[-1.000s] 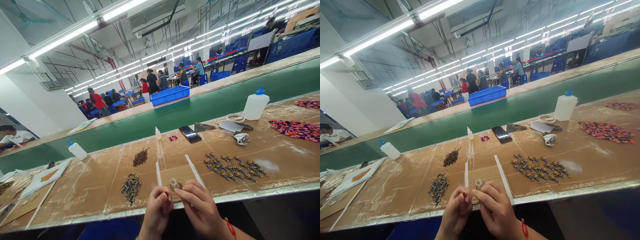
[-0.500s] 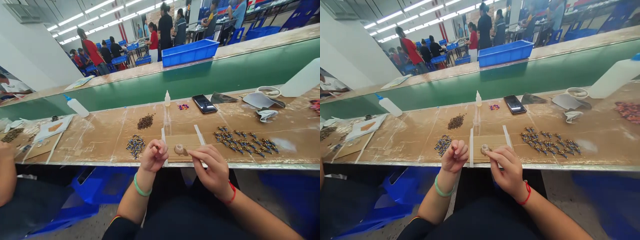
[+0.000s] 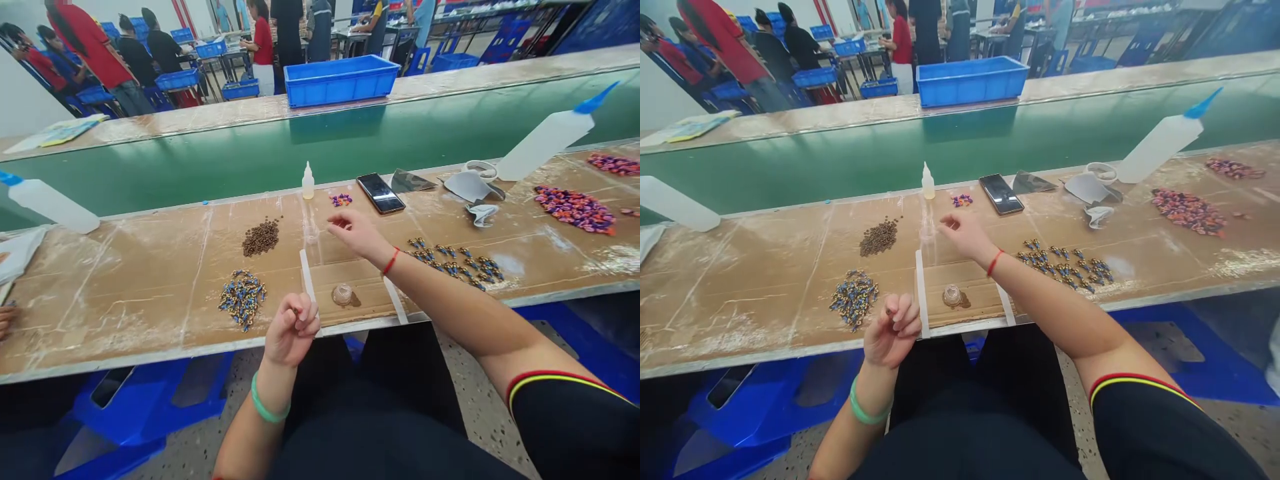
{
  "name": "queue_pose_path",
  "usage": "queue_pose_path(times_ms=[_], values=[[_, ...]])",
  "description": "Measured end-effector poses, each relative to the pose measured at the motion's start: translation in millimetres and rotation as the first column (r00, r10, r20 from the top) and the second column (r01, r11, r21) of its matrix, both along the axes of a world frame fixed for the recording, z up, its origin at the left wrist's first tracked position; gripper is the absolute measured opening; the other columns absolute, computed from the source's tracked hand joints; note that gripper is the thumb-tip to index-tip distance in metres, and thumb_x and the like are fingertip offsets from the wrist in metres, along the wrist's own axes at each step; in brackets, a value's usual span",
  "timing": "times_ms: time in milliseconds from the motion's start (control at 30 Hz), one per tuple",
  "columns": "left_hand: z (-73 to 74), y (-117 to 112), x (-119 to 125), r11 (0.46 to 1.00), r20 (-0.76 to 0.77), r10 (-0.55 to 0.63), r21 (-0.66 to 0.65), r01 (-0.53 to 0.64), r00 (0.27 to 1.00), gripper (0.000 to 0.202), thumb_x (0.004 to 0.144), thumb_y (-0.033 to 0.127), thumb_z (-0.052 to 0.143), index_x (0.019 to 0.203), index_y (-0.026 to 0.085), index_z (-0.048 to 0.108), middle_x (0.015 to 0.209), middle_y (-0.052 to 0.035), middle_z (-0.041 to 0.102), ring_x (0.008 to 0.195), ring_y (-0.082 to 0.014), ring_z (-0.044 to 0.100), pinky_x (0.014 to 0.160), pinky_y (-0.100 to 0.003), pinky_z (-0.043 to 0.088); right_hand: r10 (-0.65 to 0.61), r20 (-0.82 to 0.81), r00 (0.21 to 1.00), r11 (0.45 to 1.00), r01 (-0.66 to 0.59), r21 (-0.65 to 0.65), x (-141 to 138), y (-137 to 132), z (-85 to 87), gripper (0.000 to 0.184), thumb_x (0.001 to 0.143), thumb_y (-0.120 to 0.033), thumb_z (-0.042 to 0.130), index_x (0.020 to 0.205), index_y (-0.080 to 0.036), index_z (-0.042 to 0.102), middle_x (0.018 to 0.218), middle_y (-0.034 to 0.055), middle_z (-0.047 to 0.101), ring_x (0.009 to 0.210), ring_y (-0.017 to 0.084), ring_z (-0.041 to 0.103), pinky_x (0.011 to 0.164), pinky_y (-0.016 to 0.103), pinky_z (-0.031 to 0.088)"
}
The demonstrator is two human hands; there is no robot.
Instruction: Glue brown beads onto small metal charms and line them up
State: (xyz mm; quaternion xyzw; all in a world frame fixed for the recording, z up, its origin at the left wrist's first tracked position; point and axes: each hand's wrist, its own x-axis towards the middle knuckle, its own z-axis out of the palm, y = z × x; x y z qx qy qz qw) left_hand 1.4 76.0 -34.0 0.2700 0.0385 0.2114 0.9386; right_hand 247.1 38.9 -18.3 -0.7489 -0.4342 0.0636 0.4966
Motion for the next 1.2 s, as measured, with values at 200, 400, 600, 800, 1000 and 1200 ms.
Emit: queue_pose_path(times_ms=[200, 400, 600, 800, 1000, 1200], values=[[-6.6, 3.3, -2.2, 0.999, -0.067, -0.008, -0.052, 0.005, 0.998, 0.031, 0.069, 0.038, 0.09, 0.069, 0.019, 0.066, 0.062, 0.006, 0.027, 0.053, -0.0069, 0.013, 0.044, -0.015, 0.019, -0.004, -0.122, 0.993, 0.987, -0.015, -0.158, 17.7, 43.8, -30.4, 0.025, 0.099, -0.037, 0.067, 0.099, -0.013, 0.065, 0.096, 0.0028, 0.067, 0.087, 0.016, 0.066, 0.082, 0.034, 0.058], [-11.6, 4.8, -2.9, 0.997, -0.103, -0.016, -0.073, 0.008, 0.995, 0.03, 0.068, 0.039, 0.09, 0.07, 0.019, 0.067, 0.062, 0.0054, 0.029, 0.054, -0.0078, 0.014, 0.045, -0.016, 0.02, -0.017, -0.129, 0.991, 0.991, -0.001, -0.137, 19.8, 48.7, -37.0, 0.026, 0.1, -0.039, 0.065, 0.1, -0.013, 0.065, 0.097, 0.0032, 0.066, 0.086, 0.016, 0.065, 0.081, 0.034, 0.058], [-13.8, 6.3, -3.3, 0.994, -0.109, -0.006, -0.107, -0.006, 0.994, 0.031, 0.066, 0.038, 0.091, 0.069, 0.019, 0.067, 0.062, 0.0055, 0.029, 0.054, -0.0074, 0.014, 0.044, -0.015, 0.018, -0.021, -0.075, 0.997, 0.995, 0.014, -0.1, 18.7, 46.2, -31.9, 0.027, 0.1, -0.039, 0.065, 0.093, -0.013, 0.064, 0.09, 0.0013, 0.064, 0.082, 0.015, 0.063, 0.08, 0.033, 0.056], [-12.0, 6.9, -4.4, 0.996, -0.155, 0.015, -0.083, -0.028, 0.988, 0.033, 0.066, 0.039, 0.091, 0.069, 0.018, 0.065, 0.064, 0.0052, 0.028, 0.055, -0.0077, 0.014, 0.045, -0.016, 0.019, -0.025, -0.042, 0.999, 0.998, 0.022, -0.06, 12.1, 45.4, -31.9, 0.03, 0.1, -0.042, 0.063, 0.088, -0.014, 0.063, 0.085, 0.0003, 0.063, 0.079, 0.014, 0.062, 0.08, 0.032, 0.054], [-10.4, 6.5, -1.4, 0.997, -0.173, 0.041, -0.058, -0.052, 0.984, 0.036, 0.066, 0.041, 0.091, 0.069, 0.018, 0.064, 0.064, 0.0048, 0.029, 0.055, -0.0079, 0.014, 0.044, -0.016, 0.018, -0.028, -0.009, 1.0, 0.999, 0.028, 0.041, 7.5, 46.7, -17.0, 0.03, 0.099, -0.037, 0.06, 0.077, -0.017, 0.057, 0.076, 0.0011, 0.061, 0.071, 0.014, 0.055, 0.072, 0.031, 0.047], [-4.4, 4.9, -1.7, 0.998, -0.145, 0.042, -0.049, -0.05, 0.988, 0.028, 0.068, 0.037, 0.091, 0.07, 0.02, 0.069, 0.062, 0.0047, 0.033, 0.054, -0.0073, 0.016, 0.044, -0.017, 0.018, 0.004, 0.102, 0.995, 0.99, -0.019, 0.143, -11.5, -10.6, 21.3, 0.035, 0.103, -0.05, 0.049, 0.084, -0.021, 0.053, 0.084, 0.002, 0.057, 0.078, 0.017, 0.053, 0.077, 0.035, 0.044]])
